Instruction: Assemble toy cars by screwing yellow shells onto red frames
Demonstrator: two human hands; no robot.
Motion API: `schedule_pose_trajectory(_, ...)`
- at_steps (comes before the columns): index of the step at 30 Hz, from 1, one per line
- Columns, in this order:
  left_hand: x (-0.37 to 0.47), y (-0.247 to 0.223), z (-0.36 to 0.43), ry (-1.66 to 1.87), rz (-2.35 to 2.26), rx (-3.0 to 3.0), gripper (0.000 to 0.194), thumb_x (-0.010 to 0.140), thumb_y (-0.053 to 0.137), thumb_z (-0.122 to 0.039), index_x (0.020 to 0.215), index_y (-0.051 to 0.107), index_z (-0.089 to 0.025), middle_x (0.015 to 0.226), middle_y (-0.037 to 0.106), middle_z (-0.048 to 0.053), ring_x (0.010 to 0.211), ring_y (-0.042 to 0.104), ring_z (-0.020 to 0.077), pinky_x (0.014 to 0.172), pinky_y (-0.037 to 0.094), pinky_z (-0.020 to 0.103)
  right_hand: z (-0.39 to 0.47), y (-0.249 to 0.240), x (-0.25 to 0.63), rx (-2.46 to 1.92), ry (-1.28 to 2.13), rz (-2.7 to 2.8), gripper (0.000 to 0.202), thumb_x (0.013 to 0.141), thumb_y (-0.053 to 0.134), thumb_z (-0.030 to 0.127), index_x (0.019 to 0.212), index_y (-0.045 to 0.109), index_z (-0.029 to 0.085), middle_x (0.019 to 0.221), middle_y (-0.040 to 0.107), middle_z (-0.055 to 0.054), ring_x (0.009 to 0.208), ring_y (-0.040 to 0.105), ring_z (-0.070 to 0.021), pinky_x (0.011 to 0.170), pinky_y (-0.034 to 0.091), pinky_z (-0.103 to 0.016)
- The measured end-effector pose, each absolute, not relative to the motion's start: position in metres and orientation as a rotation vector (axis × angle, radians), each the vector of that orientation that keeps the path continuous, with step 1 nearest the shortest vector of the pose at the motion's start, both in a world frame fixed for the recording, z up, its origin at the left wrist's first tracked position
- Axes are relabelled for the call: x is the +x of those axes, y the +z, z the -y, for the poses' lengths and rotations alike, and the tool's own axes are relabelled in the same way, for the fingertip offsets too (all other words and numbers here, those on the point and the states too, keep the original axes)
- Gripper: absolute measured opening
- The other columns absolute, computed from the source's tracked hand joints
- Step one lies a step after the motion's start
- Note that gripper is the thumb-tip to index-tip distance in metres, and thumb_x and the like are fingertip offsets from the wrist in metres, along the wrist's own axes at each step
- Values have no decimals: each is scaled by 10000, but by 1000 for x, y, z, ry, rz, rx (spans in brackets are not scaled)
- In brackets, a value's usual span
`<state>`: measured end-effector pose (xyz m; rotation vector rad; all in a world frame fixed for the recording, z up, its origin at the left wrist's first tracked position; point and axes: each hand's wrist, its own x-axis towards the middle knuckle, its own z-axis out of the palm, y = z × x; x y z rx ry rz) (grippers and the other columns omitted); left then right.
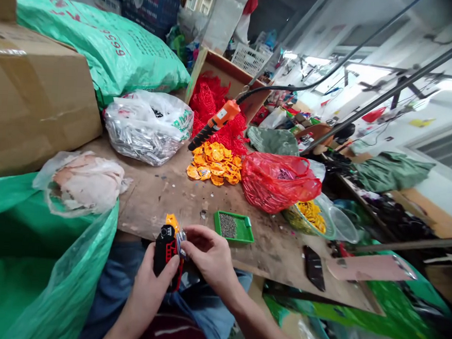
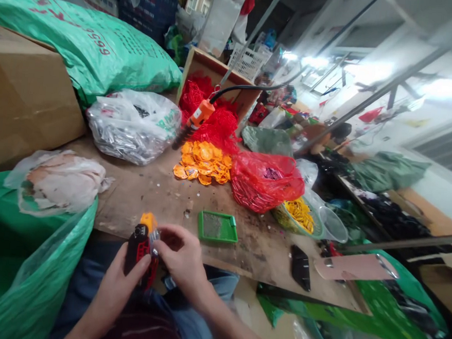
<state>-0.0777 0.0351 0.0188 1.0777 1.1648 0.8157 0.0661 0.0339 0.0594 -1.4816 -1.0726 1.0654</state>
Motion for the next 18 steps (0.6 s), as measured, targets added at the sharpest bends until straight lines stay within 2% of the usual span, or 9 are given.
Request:
schedule_pose_trajectory(6,-80,17,-35,765,-1152,1081,431,858,572,-472,1182,528,-192,1144,683,94,1113,617,295,882,500,392,-29,57,61,-1620,981,1094,257,743,725,249,995,746,203,795,698,-25,627,613,-132,540,501,-235)
schedule_pose_trajectory(11,-82,18,-33,792,-1118,1076,387,867,570,-472,1134,541,-193,1092,690,81,1087,624,284,910,490,394,-29,54,62,-1645,968,1068,225,739,739,263,955,736,201,814,706,-36,685,640,-157,606,535,-260)
schedule_pose_trajectory(18,-84,20,-33,807,-1112,1046,390,868,579,-466,1150,537,-200,1115,689,79,1096,623,275,964,465,415,-33,58,67,-1593,1133,1031,450,724,740,274,1161,649,217,745,578,36,516,562,-88,483,504,-220)
